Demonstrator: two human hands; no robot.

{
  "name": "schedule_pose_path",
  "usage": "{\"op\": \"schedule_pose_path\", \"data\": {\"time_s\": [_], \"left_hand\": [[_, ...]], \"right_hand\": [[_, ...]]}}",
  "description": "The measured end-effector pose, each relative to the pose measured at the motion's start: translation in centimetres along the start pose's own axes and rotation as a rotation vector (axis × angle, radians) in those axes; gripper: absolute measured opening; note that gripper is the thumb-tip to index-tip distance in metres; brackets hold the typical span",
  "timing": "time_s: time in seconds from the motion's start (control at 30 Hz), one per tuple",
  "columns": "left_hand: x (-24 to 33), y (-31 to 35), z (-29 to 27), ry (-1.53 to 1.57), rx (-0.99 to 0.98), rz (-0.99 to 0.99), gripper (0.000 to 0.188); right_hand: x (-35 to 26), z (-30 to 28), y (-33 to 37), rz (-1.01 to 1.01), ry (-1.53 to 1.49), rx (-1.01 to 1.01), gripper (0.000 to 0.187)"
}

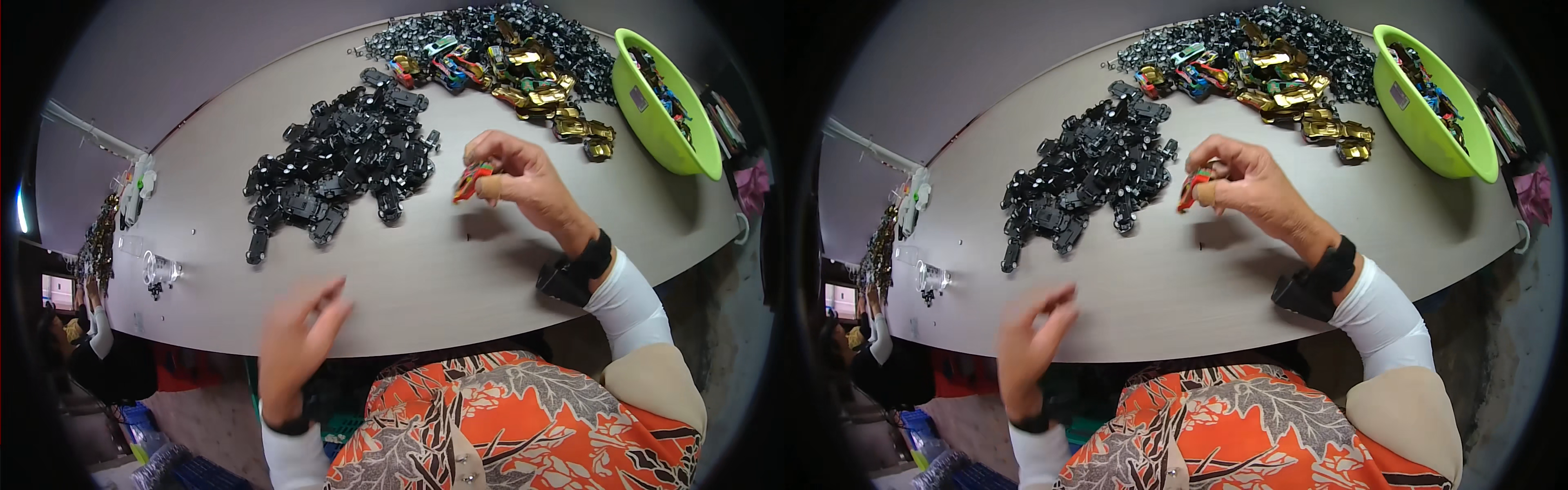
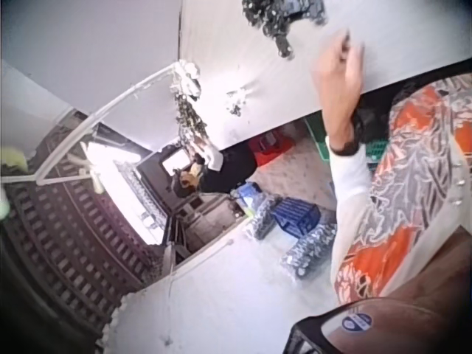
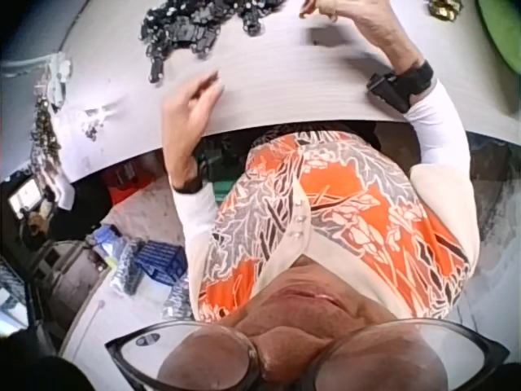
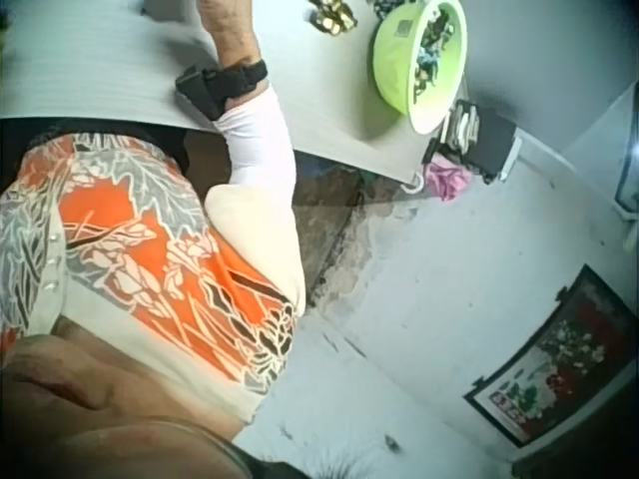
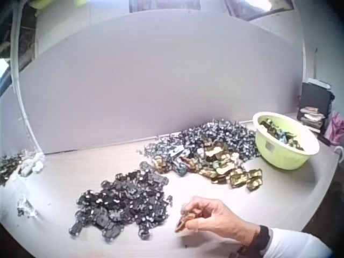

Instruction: The person assembles small toy cars by hand at a table. They pick up black chassis and colorful car bodies, then press the two parts together to form complete toy cars. The person handles the items one at a time, repeatedly picking up components from piles and assembling them.

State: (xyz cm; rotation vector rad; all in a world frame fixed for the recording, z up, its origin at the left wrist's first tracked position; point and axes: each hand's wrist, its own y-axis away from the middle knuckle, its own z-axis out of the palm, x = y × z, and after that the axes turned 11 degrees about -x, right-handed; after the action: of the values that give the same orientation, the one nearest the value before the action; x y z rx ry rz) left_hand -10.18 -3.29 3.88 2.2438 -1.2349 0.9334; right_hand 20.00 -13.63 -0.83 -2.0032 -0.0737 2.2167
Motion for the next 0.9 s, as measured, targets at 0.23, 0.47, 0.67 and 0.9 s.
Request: {"op": "schedule_pose_path", "data": {"time_s": [0.23, 0.47, 0.67, 0.9], "left_hand": [[0.8, -11.3, 4.0, -0.587, 0.084, -0.077, 0.027], [-0.8, -10.2, 3.6, -0.25, 0.097, -0.094, 0.016], [-0.7, -7.3, 4.0, 0.801, -0.025, -0.198, 0.031], [-1.2, -7.1, 4.1, 1.185, -0.219, -0.172, 0.033]], "right_hand": [[0.5, -1.5, 0.7, -0.177, 0.818, -0.27, 0.033], [-3.2, -1.4, 3.3, 0.216, 1.173, -0.183, 0.042], [-1.9, 0.8, 1.5, -0.222, 0.902, -0.106, 0.024], [-0.4, 2.1, 0.5, -0.067, 1.291, -0.109, 0.007]]}}
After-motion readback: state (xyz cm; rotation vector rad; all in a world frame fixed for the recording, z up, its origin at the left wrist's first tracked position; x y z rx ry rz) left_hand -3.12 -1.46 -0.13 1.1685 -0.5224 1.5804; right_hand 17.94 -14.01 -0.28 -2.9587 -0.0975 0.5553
